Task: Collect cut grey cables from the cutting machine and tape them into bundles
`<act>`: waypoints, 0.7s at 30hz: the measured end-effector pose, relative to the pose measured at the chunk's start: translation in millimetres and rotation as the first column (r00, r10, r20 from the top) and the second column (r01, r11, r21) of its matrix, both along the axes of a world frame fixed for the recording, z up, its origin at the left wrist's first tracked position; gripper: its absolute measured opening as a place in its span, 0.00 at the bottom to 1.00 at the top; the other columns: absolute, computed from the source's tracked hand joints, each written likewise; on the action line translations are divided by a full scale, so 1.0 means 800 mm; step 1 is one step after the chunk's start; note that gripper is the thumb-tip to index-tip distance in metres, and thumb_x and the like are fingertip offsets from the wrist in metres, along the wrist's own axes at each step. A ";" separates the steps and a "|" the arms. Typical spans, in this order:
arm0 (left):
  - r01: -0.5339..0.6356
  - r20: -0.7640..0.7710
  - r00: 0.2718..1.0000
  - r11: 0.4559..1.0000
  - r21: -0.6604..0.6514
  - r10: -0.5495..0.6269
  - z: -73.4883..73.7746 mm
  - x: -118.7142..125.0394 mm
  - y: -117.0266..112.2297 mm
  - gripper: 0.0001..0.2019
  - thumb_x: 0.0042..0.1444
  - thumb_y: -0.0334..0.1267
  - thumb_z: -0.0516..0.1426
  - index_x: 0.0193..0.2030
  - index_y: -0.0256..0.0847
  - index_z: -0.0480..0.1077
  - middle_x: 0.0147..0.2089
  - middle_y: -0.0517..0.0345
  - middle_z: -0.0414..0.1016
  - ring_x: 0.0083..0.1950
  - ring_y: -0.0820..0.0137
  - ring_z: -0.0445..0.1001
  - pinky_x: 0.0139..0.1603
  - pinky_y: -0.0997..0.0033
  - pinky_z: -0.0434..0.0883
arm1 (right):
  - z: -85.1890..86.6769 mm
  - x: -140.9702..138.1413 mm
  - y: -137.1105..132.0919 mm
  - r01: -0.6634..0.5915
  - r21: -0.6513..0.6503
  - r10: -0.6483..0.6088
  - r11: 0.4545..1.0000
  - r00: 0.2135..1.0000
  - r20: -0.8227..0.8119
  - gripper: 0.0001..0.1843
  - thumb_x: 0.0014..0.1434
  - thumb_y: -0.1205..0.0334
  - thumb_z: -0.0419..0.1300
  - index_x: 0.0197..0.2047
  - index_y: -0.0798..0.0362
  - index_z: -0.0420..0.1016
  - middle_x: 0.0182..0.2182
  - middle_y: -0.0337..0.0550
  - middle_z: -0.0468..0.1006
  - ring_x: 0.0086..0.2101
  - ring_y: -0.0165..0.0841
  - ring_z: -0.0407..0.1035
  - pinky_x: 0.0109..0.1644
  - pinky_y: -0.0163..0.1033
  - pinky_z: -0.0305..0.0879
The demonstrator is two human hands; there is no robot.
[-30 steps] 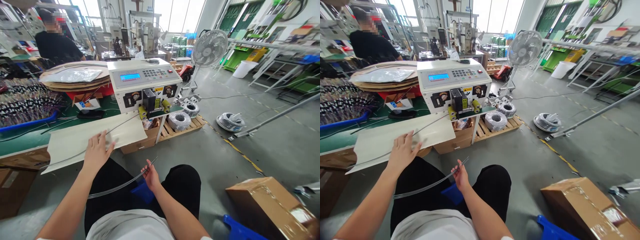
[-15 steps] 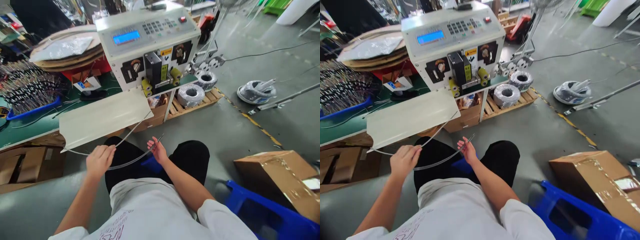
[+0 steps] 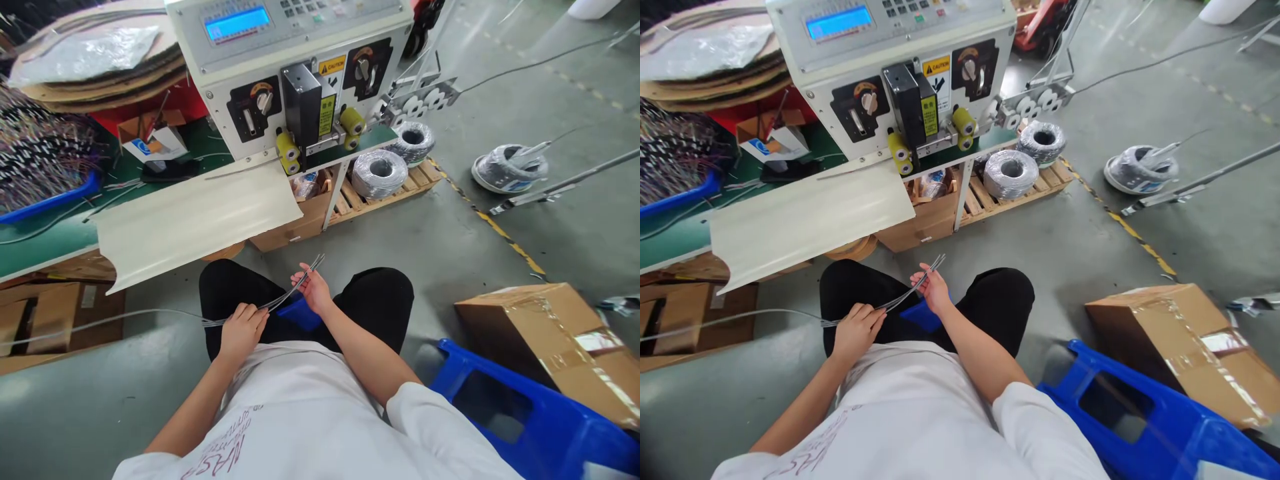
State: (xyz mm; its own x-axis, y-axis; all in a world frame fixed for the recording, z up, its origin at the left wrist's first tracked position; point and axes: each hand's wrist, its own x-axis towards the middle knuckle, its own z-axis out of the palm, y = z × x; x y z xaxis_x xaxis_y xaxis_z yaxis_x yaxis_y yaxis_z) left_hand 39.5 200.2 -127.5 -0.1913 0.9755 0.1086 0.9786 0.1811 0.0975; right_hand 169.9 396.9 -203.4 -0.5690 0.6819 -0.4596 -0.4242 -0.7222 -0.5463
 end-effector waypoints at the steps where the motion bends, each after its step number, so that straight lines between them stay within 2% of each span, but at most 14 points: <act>1: -0.006 -0.009 1.000 1.000 0.001 0.006 0.001 -0.001 0.001 0.14 0.67 0.41 0.50 0.51 0.45 0.75 0.39 0.52 0.75 0.45 0.63 0.69 0.43 0.64 0.68 | 0.001 0.000 0.000 -0.009 -0.001 0.009 1.000 1.000 -0.003 0.17 0.60 0.52 0.63 0.49 0.51 0.76 0.31 0.42 0.82 0.37 0.39 0.79 0.45 0.45 0.73; 5: -0.036 -0.015 0.999 0.999 -0.016 0.035 0.000 -0.005 0.007 0.14 0.67 0.40 0.50 0.50 0.45 0.75 0.39 0.53 0.75 0.46 0.63 0.69 0.46 0.63 0.68 | -0.001 -0.002 0.002 -0.067 0.019 0.068 0.998 0.997 -0.031 0.17 0.60 0.52 0.64 0.48 0.54 0.76 0.34 0.46 0.82 0.38 0.39 0.79 0.45 0.44 0.73; 8: -0.042 0.017 0.999 0.999 -0.008 0.043 -0.002 -0.008 0.011 0.14 0.67 0.41 0.49 0.48 0.44 0.76 0.43 0.52 0.75 0.47 0.62 0.70 0.50 0.61 0.67 | -0.004 -0.003 0.000 -0.067 0.036 0.068 0.997 0.998 -0.017 0.17 0.60 0.51 0.64 0.46 0.54 0.75 0.34 0.46 0.83 0.37 0.38 0.79 0.45 0.44 0.73; 12: -0.008 0.037 0.999 0.999 -0.035 0.010 -0.014 -0.015 0.014 0.16 0.67 0.43 0.48 0.54 0.45 0.74 0.49 0.50 0.75 0.47 0.62 0.72 0.51 0.60 0.67 | -0.011 -0.004 -0.003 -0.074 0.035 0.075 0.997 0.997 -0.003 0.18 0.60 0.48 0.63 0.42 0.55 0.74 0.33 0.46 0.83 0.35 0.37 0.79 0.44 0.44 0.73; 14: 0.026 0.026 0.999 0.994 -0.108 -0.024 -0.023 -0.018 0.020 0.18 0.67 0.46 0.47 0.56 0.44 0.72 0.48 0.50 0.77 0.47 0.60 0.73 0.48 0.59 0.66 | -0.018 -0.005 0.001 -0.075 0.057 0.075 0.996 0.997 0.014 0.20 0.60 0.44 0.62 0.40 0.55 0.74 0.33 0.47 0.83 0.35 0.38 0.79 0.44 0.45 0.72; 16: 0.054 0.021 0.998 0.980 -0.193 -0.050 -0.029 -0.019 0.029 0.19 0.68 0.47 0.45 0.54 0.43 0.72 0.44 0.51 0.78 0.46 0.59 0.74 0.45 0.58 0.66 | -0.024 -0.003 0.005 -0.069 0.092 0.064 0.993 0.996 0.062 0.23 0.59 0.40 0.61 0.38 0.55 0.74 0.32 0.47 0.83 0.35 0.38 0.79 0.43 0.44 0.71; 18: 0.057 0.017 0.998 0.965 -0.258 -0.054 -0.030 -0.017 0.038 0.20 0.68 0.45 0.43 0.48 0.42 0.73 0.39 0.51 0.79 0.44 0.59 0.75 0.43 0.59 0.66 | -0.027 -0.001 0.009 -0.052 0.122 0.038 0.991 0.993 0.114 0.25 0.57 0.39 0.62 0.39 0.55 0.75 0.32 0.47 0.83 0.34 0.38 0.79 0.42 0.43 0.70; 21: 0.044 0.009 0.999 0.959 -0.279 -0.043 -0.029 -0.012 0.045 0.21 0.69 0.44 0.40 0.46 0.42 0.73 0.35 0.53 0.77 0.41 0.60 0.76 0.42 0.60 0.66 | -0.029 0.002 0.010 -0.009 0.126 -0.008 0.992 0.991 0.132 0.25 0.55 0.39 0.64 0.41 0.55 0.75 0.32 0.46 0.83 0.35 0.37 0.79 0.41 0.42 0.70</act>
State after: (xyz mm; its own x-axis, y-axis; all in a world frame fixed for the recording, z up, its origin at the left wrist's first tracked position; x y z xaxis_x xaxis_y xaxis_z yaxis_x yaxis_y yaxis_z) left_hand 29.6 236.3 -150.6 -0.1477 0.9744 -0.1696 0.9860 0.1585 0.0520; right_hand 171.7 405.0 -226.3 -0.5095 0.7390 -0.4409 -0.3423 -0.6441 -0.6841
